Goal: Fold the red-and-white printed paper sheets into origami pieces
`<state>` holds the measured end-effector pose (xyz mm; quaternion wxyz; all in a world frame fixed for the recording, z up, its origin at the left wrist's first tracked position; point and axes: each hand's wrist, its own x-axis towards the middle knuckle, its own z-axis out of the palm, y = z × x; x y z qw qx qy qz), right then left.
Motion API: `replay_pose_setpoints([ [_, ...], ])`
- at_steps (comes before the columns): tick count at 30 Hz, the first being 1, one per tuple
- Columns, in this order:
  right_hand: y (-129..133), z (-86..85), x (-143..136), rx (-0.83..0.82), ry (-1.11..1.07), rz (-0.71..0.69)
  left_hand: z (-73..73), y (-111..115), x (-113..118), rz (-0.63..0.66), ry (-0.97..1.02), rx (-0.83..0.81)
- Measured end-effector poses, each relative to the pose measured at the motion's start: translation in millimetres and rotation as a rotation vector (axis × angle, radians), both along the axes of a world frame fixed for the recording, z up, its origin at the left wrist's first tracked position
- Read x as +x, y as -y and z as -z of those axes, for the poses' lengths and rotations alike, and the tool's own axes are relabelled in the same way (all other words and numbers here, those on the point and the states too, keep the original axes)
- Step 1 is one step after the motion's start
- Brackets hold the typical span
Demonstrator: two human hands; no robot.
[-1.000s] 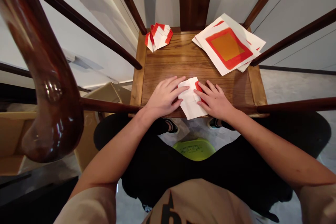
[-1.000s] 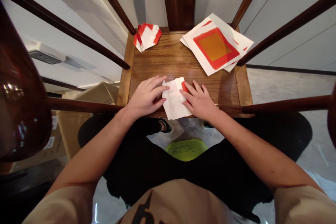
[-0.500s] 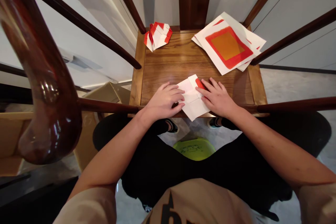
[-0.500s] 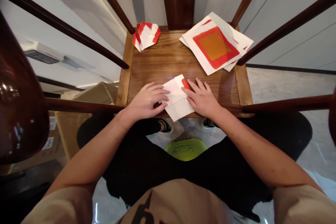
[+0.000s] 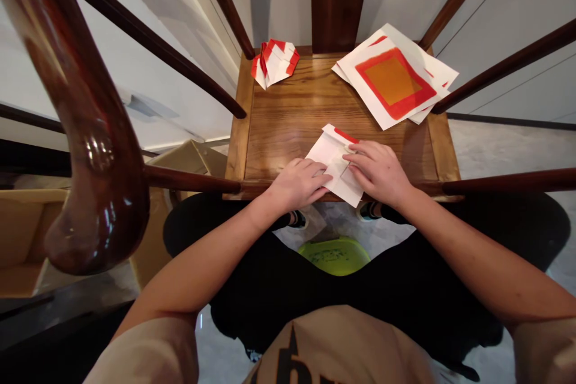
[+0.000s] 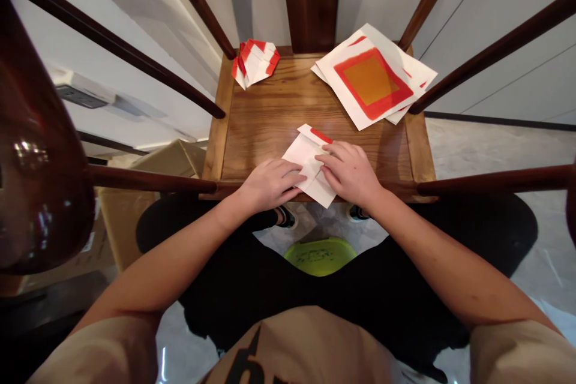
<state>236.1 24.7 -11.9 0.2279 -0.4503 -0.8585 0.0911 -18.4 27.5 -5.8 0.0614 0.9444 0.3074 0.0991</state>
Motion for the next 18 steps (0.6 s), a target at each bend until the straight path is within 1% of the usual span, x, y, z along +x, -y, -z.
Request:
replay_pose_setpoints([
  [3,8.3,-6.0,-4.1,-0.035,0.034,-0.047,0.3,2.1,1.1,-0.026,-0.018,0.015],
  [6,19.9,-11.1,-11.1,-0.043,0.122,-0.079,1.1,4.4,3.2,-0.051,-0.039,0.031],
  [9,34.0,-12.9,-20.8,-0.058,0.214,-0.076,1.2,5.9,5.3,-0.077,-0.042,0.045],
  [11,42.0,-11.1,-26.8,-0.069,0.245,-0.056,0.4,6.2,6.0,-0.085,-0.036,0.036],
  [14,48.6,-6.1,-32.5,-0.084,0.233,-0.031,-2.9,5.2,4.4,-0.053,-0.01,-0.006],
  [18,47.3,-1.9,-31.1,-0.096,0.184,-0.061,-11.8,0.9,-4.0,0.018,0.034,-0.097],
])
